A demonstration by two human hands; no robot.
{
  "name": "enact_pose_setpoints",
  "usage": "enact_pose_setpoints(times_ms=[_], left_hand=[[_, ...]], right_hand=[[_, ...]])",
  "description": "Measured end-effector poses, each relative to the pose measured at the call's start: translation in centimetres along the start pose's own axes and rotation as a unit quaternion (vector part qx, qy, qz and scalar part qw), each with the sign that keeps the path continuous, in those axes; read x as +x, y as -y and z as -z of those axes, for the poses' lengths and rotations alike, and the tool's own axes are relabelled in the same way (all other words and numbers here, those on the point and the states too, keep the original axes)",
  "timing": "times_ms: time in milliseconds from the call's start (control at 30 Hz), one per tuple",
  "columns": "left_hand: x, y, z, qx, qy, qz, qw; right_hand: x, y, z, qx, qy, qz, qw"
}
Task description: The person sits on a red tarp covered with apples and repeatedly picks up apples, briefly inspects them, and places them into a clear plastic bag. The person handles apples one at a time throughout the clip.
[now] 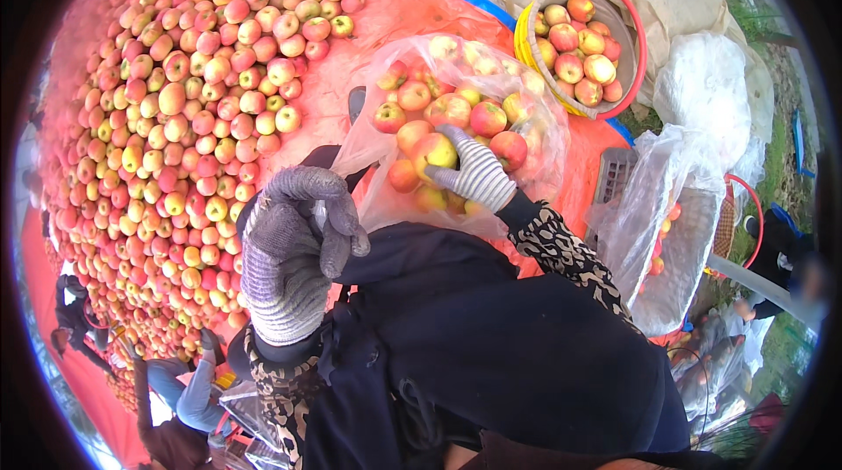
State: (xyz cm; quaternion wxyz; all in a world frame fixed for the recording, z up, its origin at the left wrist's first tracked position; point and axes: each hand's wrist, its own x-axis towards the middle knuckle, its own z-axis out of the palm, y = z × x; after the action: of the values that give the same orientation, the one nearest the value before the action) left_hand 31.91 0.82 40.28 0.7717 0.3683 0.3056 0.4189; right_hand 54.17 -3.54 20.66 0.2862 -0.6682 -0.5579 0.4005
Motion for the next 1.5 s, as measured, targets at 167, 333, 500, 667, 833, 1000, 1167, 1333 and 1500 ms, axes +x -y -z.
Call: enact_pose_setpoints(times_ms=[167, 333, 500, 667, 833, 1000, 1167, 1333, 1500], left_hand=[[0.0, 0.2, -0.5, -0.030, -0.039, -0.015, 0.999], [0.0, 0.3, -0.8, -0.023, -0.032, -0.016, 0.999], [0.0, 0.4, -0.5, 0.023, -0.006, 0.002, 1.000], [0.4, 0.3, -0.7, -0.006, -0.026, -0.002, 1.000], [0.5, 0.2, -0.5, -0.018, -0.058, 0.005, 0.998], [0.7, 0.5, -0.3, -0.008, -0.029, 0.005, 1.000], [-0.1, 0.7, 1.6, -0.006, -0.025, -0.007, 1.000], [-0.9, 0.0, 5.5, -0.080, -0.114, -0.038, 0.990], [1.0, -1.0, 2.5, -0.064, -0.031, -0.055, 0.996]], right_hand=[[-2.6, -0.1, -0.7, -0.292, 0.149, 0.166, 0.930], [-4.2, -4.1, -0.5, -0.313, 0.232, 0.188, 0.901], [1.1, -2.8, 5.4, -0.259, -0.088, 0.069, 0.959], [8.1, -12.3, 9.4, -0.329, -0.070, -0.114, 0.935], [8.7, -16.1, 11.9, -0.057, -0.166, -0.094, 0.980], [7.7, -10.4, 14.4, 0.338, -0.217, -0.094, 0.911], [6.5, -5.8, 15.2, 0.369, -0.223, -0.089, 0.898], [5.5, -4.9, 16.4, 0.393, -0.177, -0.076, 0.899], [7.7, -5.4, 18.8, 0.519, -0.258, -0.052, 0.813]])
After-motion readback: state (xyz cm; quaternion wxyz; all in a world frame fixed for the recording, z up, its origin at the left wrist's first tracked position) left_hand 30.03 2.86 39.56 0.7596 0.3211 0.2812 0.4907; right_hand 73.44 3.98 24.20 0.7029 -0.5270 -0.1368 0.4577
